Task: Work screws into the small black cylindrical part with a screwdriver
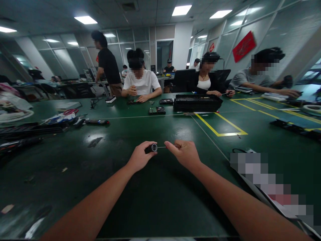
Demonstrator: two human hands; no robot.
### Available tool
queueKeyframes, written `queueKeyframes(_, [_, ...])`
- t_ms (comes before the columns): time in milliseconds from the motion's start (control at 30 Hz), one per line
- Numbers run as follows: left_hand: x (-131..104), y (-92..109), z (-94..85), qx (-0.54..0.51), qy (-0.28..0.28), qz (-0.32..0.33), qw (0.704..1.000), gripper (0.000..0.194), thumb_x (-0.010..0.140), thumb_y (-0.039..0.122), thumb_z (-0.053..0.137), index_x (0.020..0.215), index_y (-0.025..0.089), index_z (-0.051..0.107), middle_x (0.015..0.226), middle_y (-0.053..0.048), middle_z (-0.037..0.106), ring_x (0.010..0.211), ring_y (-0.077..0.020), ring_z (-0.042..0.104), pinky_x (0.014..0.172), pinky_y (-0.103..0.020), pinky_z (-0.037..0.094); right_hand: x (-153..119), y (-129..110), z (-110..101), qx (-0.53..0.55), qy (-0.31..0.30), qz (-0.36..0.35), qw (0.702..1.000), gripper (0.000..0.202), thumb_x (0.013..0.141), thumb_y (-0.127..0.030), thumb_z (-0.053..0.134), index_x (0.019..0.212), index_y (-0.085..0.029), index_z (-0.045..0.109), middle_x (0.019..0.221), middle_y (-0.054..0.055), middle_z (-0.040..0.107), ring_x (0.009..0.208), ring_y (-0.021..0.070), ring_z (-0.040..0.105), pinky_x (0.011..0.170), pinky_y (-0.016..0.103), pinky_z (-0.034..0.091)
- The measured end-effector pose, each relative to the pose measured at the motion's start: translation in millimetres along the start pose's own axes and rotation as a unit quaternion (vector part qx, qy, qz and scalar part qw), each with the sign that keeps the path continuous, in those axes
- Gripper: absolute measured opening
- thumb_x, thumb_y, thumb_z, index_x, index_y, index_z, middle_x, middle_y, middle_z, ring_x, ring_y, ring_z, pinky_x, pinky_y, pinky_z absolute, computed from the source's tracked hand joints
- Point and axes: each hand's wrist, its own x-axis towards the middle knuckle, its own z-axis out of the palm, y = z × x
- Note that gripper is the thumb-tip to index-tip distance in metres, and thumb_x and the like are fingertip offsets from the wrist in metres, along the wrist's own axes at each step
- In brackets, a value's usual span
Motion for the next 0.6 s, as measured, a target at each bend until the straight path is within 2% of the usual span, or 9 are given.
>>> queueKeyframes(600, [2.1,-2.0,1.6,-0.001,0.004,0.005,1.000,0.038,0.080,0.020,0.070,0.118,0.025,0.067,0.118,-0.005,0.065,0.111,-0.0227,0.058,0.102,-0.041,0.042,0.9,-6.0,-2.2,0.023,-0.002,0.014,1.000,0.047,0.087,-0.055,0.058,0.054,-0.022,0.049,0.047,-0.004,0.046,0.045,0.0108,0.040,0.048,0.026,0.027])
